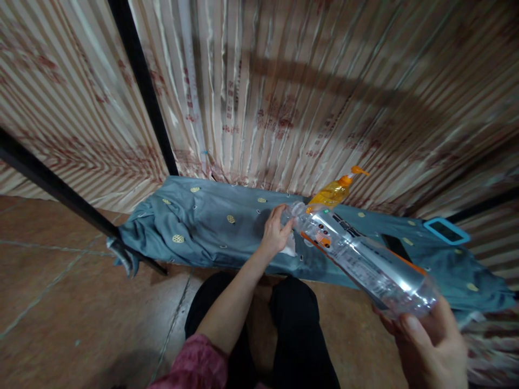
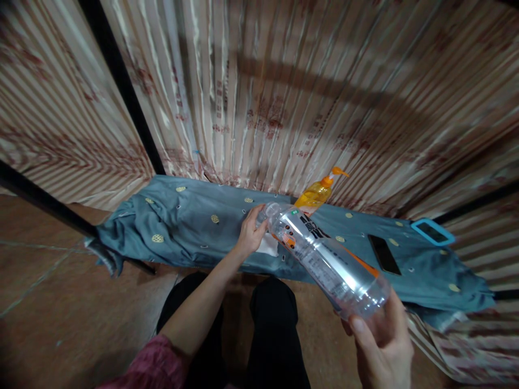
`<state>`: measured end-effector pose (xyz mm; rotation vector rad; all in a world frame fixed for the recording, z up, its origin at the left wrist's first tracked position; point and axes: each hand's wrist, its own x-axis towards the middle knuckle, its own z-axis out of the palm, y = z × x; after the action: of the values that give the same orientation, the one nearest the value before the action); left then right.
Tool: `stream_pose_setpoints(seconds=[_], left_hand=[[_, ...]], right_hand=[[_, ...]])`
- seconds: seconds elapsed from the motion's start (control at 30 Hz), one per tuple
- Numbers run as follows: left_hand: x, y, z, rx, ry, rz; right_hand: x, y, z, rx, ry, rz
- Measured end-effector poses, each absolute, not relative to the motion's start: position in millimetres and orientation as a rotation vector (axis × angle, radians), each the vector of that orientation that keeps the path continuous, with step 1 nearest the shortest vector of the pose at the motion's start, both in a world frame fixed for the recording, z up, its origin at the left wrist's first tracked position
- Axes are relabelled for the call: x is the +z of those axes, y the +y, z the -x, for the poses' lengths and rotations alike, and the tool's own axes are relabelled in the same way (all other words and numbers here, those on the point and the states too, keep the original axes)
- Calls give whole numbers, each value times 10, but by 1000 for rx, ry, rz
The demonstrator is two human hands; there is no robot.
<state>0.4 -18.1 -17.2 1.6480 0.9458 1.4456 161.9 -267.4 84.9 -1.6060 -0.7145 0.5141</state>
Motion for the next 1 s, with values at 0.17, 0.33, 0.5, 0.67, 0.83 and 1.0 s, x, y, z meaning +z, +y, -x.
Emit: stream_pose_setpoints(seconds=[0.17, 0.33, 0.5, 0.67, 0.83, 1.0], left_hand=[[-173, -181, -1, 1458, 935, -1647], [-174, -180, -3, 1455, 924, -1646], [-164, -185, -1, 1451, 933, -1634], [-143, -198, 9, 1438, 949, -1631], [-133, -199, 15, 1425, 961, -1643], [-138, -194, 11, 1435, 963, -1641]], right_hand=[[787, -2684, -1664, 504, -719, 1599], [807, -2658, -1636, 521, -680, 1561], [807, -2656, -1638, 524, -678, 1542], [792, -2675, -1658, 550, -660, 1555], [852, -2675, -1615, 576, -646, 1547], [896, -2674, -1594, 601, -624, 1568]])
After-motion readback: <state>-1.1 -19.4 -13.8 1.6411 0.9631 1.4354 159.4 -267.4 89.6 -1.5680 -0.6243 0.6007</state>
